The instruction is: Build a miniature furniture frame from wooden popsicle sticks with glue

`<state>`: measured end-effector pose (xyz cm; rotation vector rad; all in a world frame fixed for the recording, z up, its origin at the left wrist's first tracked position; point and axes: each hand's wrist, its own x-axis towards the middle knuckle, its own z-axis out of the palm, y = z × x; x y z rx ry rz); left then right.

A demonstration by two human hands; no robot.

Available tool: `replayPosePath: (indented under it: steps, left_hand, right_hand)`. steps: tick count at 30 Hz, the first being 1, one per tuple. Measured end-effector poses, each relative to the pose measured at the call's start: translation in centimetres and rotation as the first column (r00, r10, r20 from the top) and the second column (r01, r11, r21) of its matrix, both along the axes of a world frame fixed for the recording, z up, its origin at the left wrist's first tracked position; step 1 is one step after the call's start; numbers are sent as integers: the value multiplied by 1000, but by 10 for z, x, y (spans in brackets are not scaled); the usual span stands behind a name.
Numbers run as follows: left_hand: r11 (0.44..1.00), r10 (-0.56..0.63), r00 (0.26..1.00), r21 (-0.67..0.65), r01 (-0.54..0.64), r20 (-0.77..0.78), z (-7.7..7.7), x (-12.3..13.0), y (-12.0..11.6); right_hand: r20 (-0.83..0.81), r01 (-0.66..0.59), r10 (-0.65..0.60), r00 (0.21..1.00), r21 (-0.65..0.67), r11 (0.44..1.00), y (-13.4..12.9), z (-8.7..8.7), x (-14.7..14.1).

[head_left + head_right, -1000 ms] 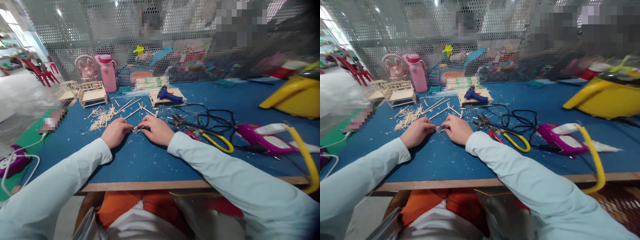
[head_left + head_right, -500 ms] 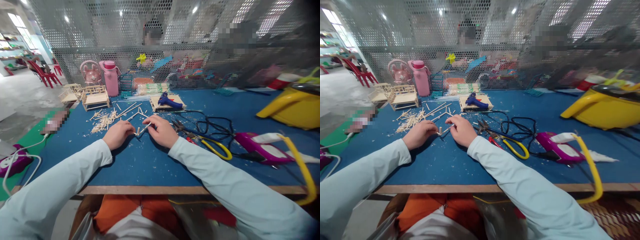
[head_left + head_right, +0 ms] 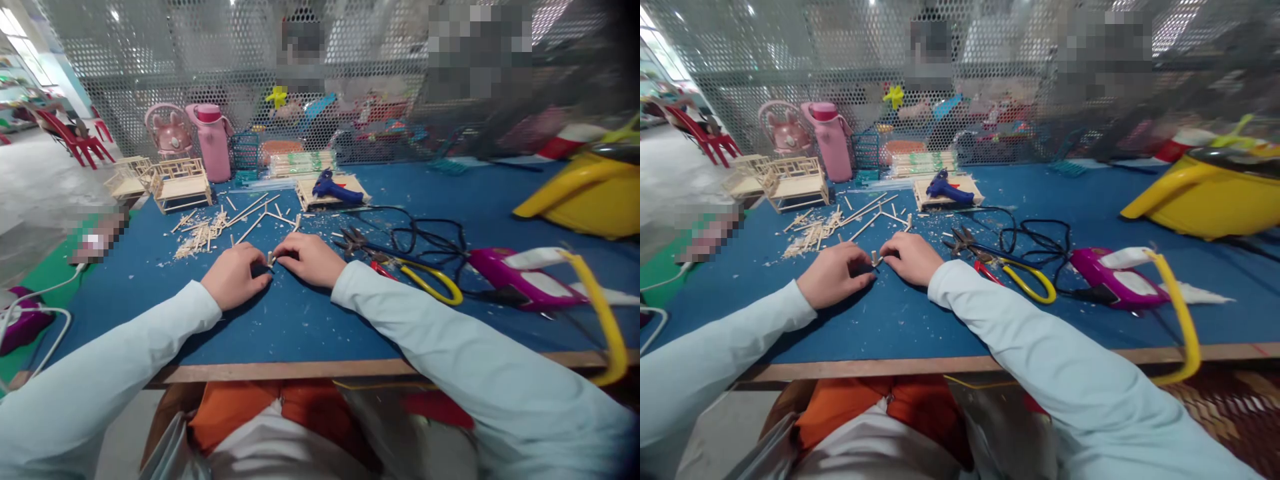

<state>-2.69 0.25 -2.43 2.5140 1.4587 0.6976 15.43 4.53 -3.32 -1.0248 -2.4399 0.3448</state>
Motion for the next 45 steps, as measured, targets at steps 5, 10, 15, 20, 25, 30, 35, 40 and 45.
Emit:
replayPosePath:
  steps: [5, 10, 15, 20, 25, 30, 35, 40, 45]
  left_hand:
    - [999, 40, 999, -11, -40, -15, -6, 5, 1]
    - [993, 62, 995, 106, -53, -83, -11, 5, 1]
    - [970, 32, 991, 243, 1, -133, -15, 9, 0]
    - [994, 107, 987, 1, -108, 124, -7, 5, -1]
    - [919, 315, 880, -346, -189, 356, 1, 0, 6]
    - [897, 320, 854, -421, -134, 410, -1, 1, 10]
    - [936, 256, 902, -324, -141, 347, -3, 1, 8]
    - [951, 225, 928, -275, -142, 296, -2, 3, 7]
    - [959, 201, 939, -253, -130, 279, -3, 3, 7]
  right_hand:
    - [40, -5, 5, 999, 5, 1000, 3, 0, -1]
    - [65, -1, 1, 998, 5, 1000, 3, 1, -4]
    - [65, 18, -16, 998, -23, 1000, 3, 2, -5]
    - [69, 31, -28, 997, -40, 999, 2, 3, -6]
    - [74, 39, -35, 997, -50, 998, 2, 3, -7]
    - [78, 46, -42, 996, -54, 997, 2, 3, -6]
    - [77, 44, -40, 996, -51, 998, 2, 2, -6]
    - [77, 51, -47, 996, -53, 997, 2, 2, -6]
    - [59, 38, -35, 998, -38, 999, 1, 2, -6]
